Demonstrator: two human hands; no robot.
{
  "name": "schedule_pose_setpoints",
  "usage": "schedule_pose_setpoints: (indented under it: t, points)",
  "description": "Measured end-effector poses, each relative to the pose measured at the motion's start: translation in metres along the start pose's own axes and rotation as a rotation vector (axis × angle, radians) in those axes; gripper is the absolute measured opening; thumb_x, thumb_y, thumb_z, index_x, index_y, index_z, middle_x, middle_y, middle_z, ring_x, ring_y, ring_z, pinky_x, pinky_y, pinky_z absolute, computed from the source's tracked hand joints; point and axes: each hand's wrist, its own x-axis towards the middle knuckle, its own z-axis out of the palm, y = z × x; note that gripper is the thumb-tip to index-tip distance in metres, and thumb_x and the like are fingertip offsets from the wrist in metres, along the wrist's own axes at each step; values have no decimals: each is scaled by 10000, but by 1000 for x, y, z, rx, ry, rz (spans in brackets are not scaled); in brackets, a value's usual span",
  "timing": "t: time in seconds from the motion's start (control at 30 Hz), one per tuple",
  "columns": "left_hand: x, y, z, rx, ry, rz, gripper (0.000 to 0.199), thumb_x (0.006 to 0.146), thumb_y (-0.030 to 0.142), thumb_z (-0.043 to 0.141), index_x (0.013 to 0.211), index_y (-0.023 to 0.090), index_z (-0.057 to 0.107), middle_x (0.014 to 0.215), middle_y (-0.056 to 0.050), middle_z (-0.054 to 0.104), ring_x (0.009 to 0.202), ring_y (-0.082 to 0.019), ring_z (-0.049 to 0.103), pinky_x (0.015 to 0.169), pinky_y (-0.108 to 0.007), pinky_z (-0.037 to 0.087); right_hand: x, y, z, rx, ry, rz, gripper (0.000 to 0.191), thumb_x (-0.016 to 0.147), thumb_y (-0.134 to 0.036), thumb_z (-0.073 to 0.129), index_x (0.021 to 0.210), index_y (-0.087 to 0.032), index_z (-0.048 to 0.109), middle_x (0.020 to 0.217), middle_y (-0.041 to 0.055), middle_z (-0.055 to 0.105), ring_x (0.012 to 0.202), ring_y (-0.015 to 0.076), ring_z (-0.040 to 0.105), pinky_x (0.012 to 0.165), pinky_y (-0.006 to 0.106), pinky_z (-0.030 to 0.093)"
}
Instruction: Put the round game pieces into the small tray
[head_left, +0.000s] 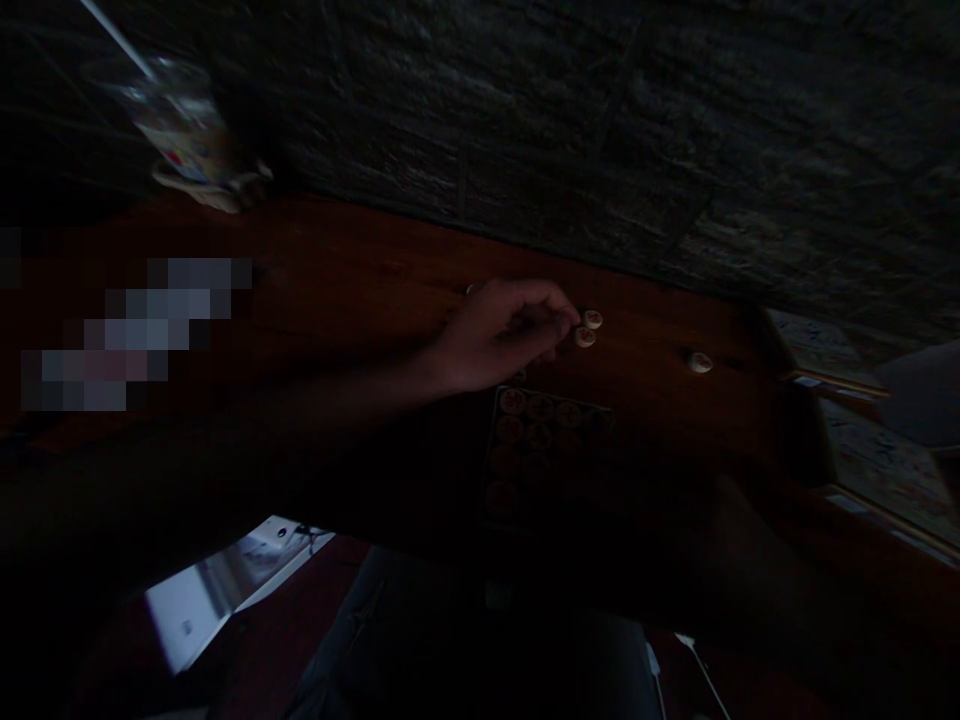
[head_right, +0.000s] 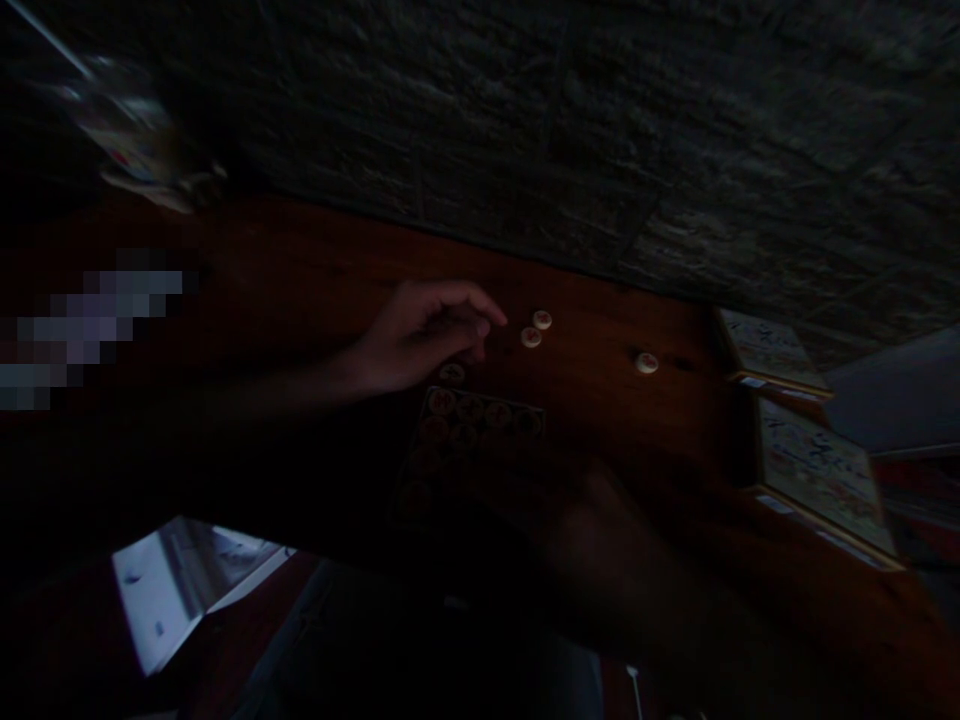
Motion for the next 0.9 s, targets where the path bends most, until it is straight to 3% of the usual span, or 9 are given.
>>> schedule_pose_setpoints:
  t: [0.17, 0.23, 0.4, 0.53, 0.9]
  points:
    - [0, -1, -1, 18, -9, 14, 104, 970, 180, 667, 971, 146, 766, 807, -44, 793, 708, -158, 768, 622, -239, 572, -1, -3, -12, -54, -53, -87, 435, 909, -208, 724, 1253, -460, 806, 1021, 60, 829, 853, 286, 798, 740, 443, 669]
    - [0, -2, -1, 22, -12, 6, 96, 968, 184, 676, 974, 147, 764, 793, -39, 788, 709, -156, 768, 631, -238, 575, -1, -3, -13, -96, -91, -135, 431, 919, -195, 720, 1239, -469, 814, 1033, 55, 826, 916, 278, 801, 781, 427, 673]
    - [-1, 0, -1, 58, -17, -2, 113, 990, 177, 648, 992, 137, 753, 822, -38, 787, 716, -125, 762, 629, -202, 563, -1, -1, -15, -295, -213, -156, 422, 1011, -197, 695, 1391, -374, 744, 1298, 48, 769, 1155, 212, 747, 1018, 354, 618]
    - [-1, 1, -1, 86, -26, -1, 124, 997, 174, 627, 1000, 139, 745, 818, -35, 786, 726, -117, 763, 633, -192, 565, 4, -4, -21, -378, -325, -191, 415, 1064, -239, 663, 1468, -332, 681, 1386, 49, 717, 1223, 186, 700, 1040, 329, 603]
    - [2, -4, -2, 83, -27, 29, 107, 979, 149, 634, 988, 133, 739, 874, -41, 803, 719, -101, 748, 618, -178, 538, 16, -12, -24, -475, -252, -319, 309, 1087, -309, 618, 1363, -334, 755, 1377, 62, 726, 1401, 280, 614, 1158, 468, 576]
